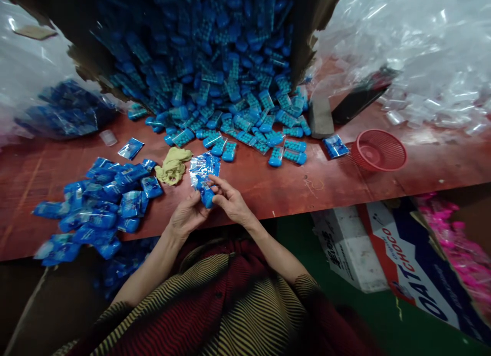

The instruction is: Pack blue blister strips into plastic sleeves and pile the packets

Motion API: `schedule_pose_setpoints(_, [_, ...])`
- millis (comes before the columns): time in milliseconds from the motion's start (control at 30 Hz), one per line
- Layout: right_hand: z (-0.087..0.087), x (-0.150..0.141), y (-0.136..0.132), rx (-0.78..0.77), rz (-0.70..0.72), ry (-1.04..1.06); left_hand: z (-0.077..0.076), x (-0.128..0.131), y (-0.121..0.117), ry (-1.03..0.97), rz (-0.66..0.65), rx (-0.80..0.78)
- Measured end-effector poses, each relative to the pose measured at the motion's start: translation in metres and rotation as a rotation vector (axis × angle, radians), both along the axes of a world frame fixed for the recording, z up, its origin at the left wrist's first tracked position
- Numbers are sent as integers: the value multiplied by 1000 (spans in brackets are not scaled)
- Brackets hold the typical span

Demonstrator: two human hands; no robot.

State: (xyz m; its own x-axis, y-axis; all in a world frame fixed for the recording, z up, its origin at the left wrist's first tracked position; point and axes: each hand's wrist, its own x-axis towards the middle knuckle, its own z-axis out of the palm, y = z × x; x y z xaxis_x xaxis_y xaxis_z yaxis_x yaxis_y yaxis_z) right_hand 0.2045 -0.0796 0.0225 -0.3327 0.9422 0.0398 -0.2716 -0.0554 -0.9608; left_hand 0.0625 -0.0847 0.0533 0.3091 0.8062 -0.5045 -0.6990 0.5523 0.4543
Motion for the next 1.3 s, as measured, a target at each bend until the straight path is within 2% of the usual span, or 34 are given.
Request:
schedule_pose_setpoints(233, [5,-8,-11,134,-175,-215,-2,12,-9,13,139,-14])
schedule_pose_setpoints(367, [4,-16,-17,86,-299,-248,-2,12,-10,8,146,34])
schedule_pose_setpoints(433, [4,-16,-17,36,-288,-186,-3,13,-10,23,127,50])
schedule_pose_setpoints(533, [4,-13,-14,0,-169,-90,-1,13,-9,53,95,60])
schedule_pose_setpoints(600, [3,-9,-10,-10,-82,-97,4,6,-7,70,100,44])
schedule_pose_setpoints(667, [1,-5,-6,-18,-32,-159,13,-12,-3,82,193,18])
schedule_pose_setpoints(700, [-1,-3,-3,-12,-38,-208,18,-25,-1,86,284,8])
schedule_pose_setpoints(800, [-4,-1,8,96,-117,-438,35,-73,5,77,651,16])
schedule_pose_setpoints(833, [-3,-1,13,153,-133,-532,39,-87,7,63,727,19])
schedule_pose_setpoints(900, [0,-4,25,258,-139,-720,44,-103,7,60,783,-17])
schedule_pose_setpoints(1000, [8,-14,42,370,-96,-1010,40,-94,5,152,675,-86])
schedule_pose_setpoints(1100, [13,-26,50,442,39,-1300,24,-62,2,246,412,-156])
schedule_pose_setpoints(1167, [12,-32,49,469,90,-1429,11,-44,1,289,283,-171])
schedule_pose_setpoints(1300, [1,-34,44,499,46,-1494,-12,-33,1,371,234,-135])
